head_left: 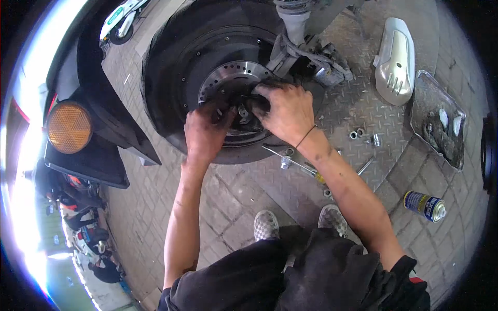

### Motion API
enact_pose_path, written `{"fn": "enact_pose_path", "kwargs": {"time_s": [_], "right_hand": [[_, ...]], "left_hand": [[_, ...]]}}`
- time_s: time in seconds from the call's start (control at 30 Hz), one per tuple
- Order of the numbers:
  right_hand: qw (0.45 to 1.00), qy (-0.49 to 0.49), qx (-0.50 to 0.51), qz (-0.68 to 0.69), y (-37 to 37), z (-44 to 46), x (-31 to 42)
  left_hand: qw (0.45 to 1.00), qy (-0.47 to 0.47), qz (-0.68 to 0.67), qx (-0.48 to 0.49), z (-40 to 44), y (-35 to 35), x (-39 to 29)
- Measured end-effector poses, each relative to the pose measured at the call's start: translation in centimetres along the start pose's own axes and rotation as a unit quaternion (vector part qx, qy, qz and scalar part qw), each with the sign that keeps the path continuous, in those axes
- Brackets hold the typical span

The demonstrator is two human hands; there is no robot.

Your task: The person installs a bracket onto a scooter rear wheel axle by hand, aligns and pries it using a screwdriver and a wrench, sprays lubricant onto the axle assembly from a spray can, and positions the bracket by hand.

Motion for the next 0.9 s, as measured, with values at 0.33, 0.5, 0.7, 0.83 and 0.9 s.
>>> {"fn": "enact_pose_path", "kwargs": {"time_s": [0.33,0.5,0.7,0.83,0.9], "right_hand": [[0.997,0.051,-0.056,0.003,1.5,-1.1,1.0],[0.997,0.008,-0.026,-0.066,2.0,-7.2,-3.0],[0.975,-0.062,0.189,-0.096,-1.3,-18.3,-8.6],[0.946,-0.103,0.278,-0.135,-2.1,-23.7,-9.8],[0.936,-0.1,0.279,-0.189,-3.0,-25.1,-10.4]], "left_hand": [[0.999,0.023,-0.043,-0.005,-0.2,0.0,0.0],[0.997,-0.004,-0.063,-0.034,-0.7,0.1,-0.1],[0.995,0.01,-0.084,-0.044,-1.0,-0.4,1.0],[0.992,0.0,-0.11,-0.064,-1.8,0.4,1.7],[0.986,0.011,-0.156,-0.053,-2.2,0.1,2.8]]}}
Point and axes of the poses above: each hand's wrist, its own z-axis towards the middle knuckle, its own y-axis out of the back of the hand, x = y × z, the point moved 9 cm from there along z, towards the middle knuckle, and after that the axes turned 9 degrees about -z, right-handed, at the moved point
